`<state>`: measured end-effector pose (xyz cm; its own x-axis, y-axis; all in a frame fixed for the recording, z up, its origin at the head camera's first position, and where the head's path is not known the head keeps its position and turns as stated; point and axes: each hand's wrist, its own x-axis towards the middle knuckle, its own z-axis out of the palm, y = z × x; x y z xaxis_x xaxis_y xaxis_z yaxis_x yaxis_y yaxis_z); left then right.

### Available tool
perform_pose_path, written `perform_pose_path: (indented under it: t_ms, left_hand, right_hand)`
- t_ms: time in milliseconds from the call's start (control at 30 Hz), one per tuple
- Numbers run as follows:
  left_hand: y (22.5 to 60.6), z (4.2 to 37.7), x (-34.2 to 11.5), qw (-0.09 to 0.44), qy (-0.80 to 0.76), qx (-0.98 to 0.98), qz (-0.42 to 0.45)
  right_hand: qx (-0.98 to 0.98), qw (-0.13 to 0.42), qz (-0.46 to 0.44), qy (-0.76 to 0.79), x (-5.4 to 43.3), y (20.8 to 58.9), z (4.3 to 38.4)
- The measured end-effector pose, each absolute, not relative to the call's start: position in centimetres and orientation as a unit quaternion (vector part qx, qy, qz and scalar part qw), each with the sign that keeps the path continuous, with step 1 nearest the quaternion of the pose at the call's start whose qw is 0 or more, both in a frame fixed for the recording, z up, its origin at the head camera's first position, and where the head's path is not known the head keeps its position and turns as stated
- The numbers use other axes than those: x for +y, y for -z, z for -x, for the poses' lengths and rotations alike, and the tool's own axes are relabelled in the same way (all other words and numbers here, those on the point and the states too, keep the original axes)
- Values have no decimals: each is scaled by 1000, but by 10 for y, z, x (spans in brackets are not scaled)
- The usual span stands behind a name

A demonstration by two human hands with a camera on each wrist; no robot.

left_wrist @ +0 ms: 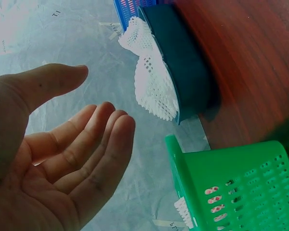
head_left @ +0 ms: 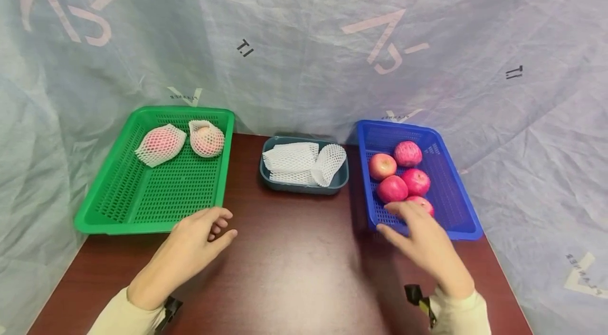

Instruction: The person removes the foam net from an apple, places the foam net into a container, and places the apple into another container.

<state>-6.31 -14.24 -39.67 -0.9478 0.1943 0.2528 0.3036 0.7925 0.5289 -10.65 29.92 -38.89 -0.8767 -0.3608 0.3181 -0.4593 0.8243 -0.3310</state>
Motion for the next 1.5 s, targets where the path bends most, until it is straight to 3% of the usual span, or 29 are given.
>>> perform_pose_path:
  t_ms: [367, 767, 1033, 1367, 1500]
  left_hand:
    - [376, 83, -159, 113, 261, -949, 133]
    - [354, 187, -244, 121, 226, -964, 69]
    - [368, 241, -286, 60, 199, -978, 14]
    - [419, 279, -309, -125, 129, -982, -52]
    - [426, 286, -318, -130, 121, -981, -73]
  right_hand:
    - [-935, 155, -246, -204, 284, 398, 84]
    - [-934, 127, -253, -217, 281, 416, 78]
    - [-935, 105, -253, -226, 279, 425, 70]
    - [-936, 102, -246, -231, 280, 436, 53]
    - [-933, 85, -247, -248, 277, 435, 55]
